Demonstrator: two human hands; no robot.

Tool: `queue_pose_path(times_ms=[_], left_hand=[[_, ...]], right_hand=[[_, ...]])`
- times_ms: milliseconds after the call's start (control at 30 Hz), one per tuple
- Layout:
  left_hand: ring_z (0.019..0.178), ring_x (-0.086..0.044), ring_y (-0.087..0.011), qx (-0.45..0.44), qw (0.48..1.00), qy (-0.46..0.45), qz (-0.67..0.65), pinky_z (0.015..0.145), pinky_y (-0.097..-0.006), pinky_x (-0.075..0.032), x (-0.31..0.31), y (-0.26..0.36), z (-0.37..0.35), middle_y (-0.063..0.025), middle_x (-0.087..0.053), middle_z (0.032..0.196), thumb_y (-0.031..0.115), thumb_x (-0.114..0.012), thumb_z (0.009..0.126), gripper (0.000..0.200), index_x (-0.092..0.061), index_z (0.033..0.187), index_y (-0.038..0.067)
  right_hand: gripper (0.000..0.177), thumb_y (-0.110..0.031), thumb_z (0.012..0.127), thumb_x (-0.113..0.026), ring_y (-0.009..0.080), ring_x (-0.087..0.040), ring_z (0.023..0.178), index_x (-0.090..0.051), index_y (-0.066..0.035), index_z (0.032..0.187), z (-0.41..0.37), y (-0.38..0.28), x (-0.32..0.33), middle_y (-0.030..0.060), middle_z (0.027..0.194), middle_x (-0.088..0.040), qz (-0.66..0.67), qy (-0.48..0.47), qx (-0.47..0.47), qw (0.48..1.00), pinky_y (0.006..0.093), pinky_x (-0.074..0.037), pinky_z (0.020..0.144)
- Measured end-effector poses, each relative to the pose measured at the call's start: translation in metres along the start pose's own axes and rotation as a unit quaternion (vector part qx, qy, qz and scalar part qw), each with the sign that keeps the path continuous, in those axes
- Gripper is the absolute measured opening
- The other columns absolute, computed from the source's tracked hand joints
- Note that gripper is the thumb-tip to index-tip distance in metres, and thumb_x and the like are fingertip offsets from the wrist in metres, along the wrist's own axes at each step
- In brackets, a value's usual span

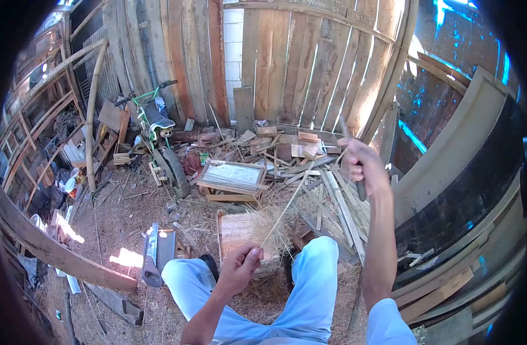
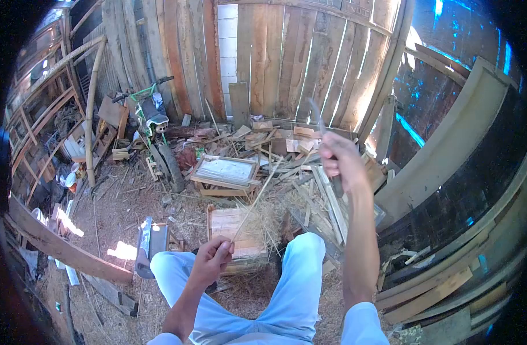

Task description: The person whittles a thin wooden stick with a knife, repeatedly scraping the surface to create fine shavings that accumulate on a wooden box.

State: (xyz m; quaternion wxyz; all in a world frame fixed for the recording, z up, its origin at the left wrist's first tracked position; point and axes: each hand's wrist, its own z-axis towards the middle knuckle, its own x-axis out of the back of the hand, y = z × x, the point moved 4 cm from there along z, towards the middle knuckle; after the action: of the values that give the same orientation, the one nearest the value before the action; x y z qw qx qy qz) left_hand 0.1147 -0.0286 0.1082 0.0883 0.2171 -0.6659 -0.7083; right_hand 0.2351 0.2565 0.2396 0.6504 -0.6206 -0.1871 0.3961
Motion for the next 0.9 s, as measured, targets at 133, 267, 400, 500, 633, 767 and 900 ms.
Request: queue_pose_path(times_ms=[133, 267, 400, 500, 633, 767, 900], left_hand=[[0.048, -0.029, -0.0003, 0.003, 0.999, 0.008, -0.042, 0.042, -0.0180, -0.020, 0.002, 0.005, 0.013, 0.0072, -0.037, 0.059, 0.021, -0.043, 0.098, 0.021, -0.052, 0.087, 0.006], [0.045, -0.025, -0.0001, -0.008, 0.999, -0.011, -0.047, 0.040, -0.0177, -0.018, -0.010, 0.018, 0.030, 0.0075, -0.035, 0.058, 0.021, -0.042, 0.099, 0.021, -0.052, 0.088, 0.007], [0.045, -0.026, -0.0001, -0.032, 0.999, -0.025, -0.027, 0.040, -0.0178, -0.019, -0.012, 0.024, 0.027, 0.0071, -0.036, 0.058, 0.021, -0.042, 0.099, 0.021, -0.052, 0.088, 0.006], [0.046, -0.026, -0.0005, -0.024, 0.999, -0.026, -0.026, 0.040, -0.0181, -0.019, -0.007, 0.020, 0.022, 0.0068, -0.037, 0.058, 0.022, -0.042, 0.098, 0.021, -0.052, 0.088, 0.006], [0.047, -0.027, -0.0007, -0.024, 0.999, -0.028, -0.019, 0.041, -0.0184, -0.019, -0.005, 0.018, 0.020, 0.0066, -0.037, 0.059, 0.022, -0.043, 0.098, 0.022, -0.052, 0.087, 0.006], [0.048, -0.027, -0.0006, -0.021, 0.999, -0.041, -0.024, 0.042, -0.0182, -0.020, -0.009, 0.023, 0.017, 0.0069, -0.037, 0.059, 0.024, -0.043, 0.098, 0.022, -0.052, 0.087, 0.007], [0.048, -0.027, -0.0009, -0.009, 0.998, -0.044, -0.033, 0.042, -0.0183, -0.020, -0.009, 0.022, 0.017, 0.0074, -0.036, 0.059, 0.025, -0.043, 0.098, 0.023, -0.052, 0.087, 0.007]], right_hand=[[0.028, -0.017, 0.093, -0.048, 0.0016, -0.032, 0.041, -0.056, -0.003, 0.117, -0.028, 0.008, -0.024, -0.0015, 0.063, -0.049, -0.048, -0.036, -0.068, 0.996, 0.0165, -0.021, 0.034], [0.038, -0.023, 0.095, -0.048, 0.0018, -0.033, 0.043, -0.047, -0.006, 0.129, -0.065, 0.053, -0.085, -0.0008, 0.066, -0.052, -0.098, -0.196, -0.142, 0.965, 0.0163, -0.026, 0.037], [0.037, -0.021, 0.096, -0.047, 0.0015, -0.032, 0.045, -0.047, -0.005, 0.129, -0.071, 0.068, -0.099, -0.0026, 0.065, -0.047, 0.048, -0.253, -0.165, 0.952, 0.0158, -0.025, 0.039], [0.038, -0.022, 0.096, -0.048, 0.0014, -0.032, 0.045, -0.046, -0.005, 0.130, -0.059, 0.061, -0.087, -0.0022, 0.066, -0.046, 0.040, -0.222, -0.176, 0.958, 0.0156, -0.024, 0.038], [0.039, -0.022, 0.095, -0.049, 0.0015, -0.032, 0.045, -0.045, -0.002, 0.129, -0.063, 0.055, -0.093, -0.0015, 0.066, -0.046, 0.039, -0.271, -0.179, 0.945, 0.0155, -0.024, 0.038], [0.041, -0.021, 0.094, -0.050, 0.0011, -0.032, 0.044, -0.046, 0.002, 0.128, -0.071, 0.057, -0.102, -0.0010, 0.062, -0.047, 0.024, -0.282, -0.189, 0.940, 0.0160, -0.023, 0.037], [0.037, -0.021, 0.094, -0.052, 0.0012, -0.032, 0.045, -0.050, 0.000, 0.124, -0.064, 0.052, -0.093, -0.0016, 0.063, -0.046, 0.005, -0.255, -0.190, 0.948, 0.0159, -0.023, 0.038]])
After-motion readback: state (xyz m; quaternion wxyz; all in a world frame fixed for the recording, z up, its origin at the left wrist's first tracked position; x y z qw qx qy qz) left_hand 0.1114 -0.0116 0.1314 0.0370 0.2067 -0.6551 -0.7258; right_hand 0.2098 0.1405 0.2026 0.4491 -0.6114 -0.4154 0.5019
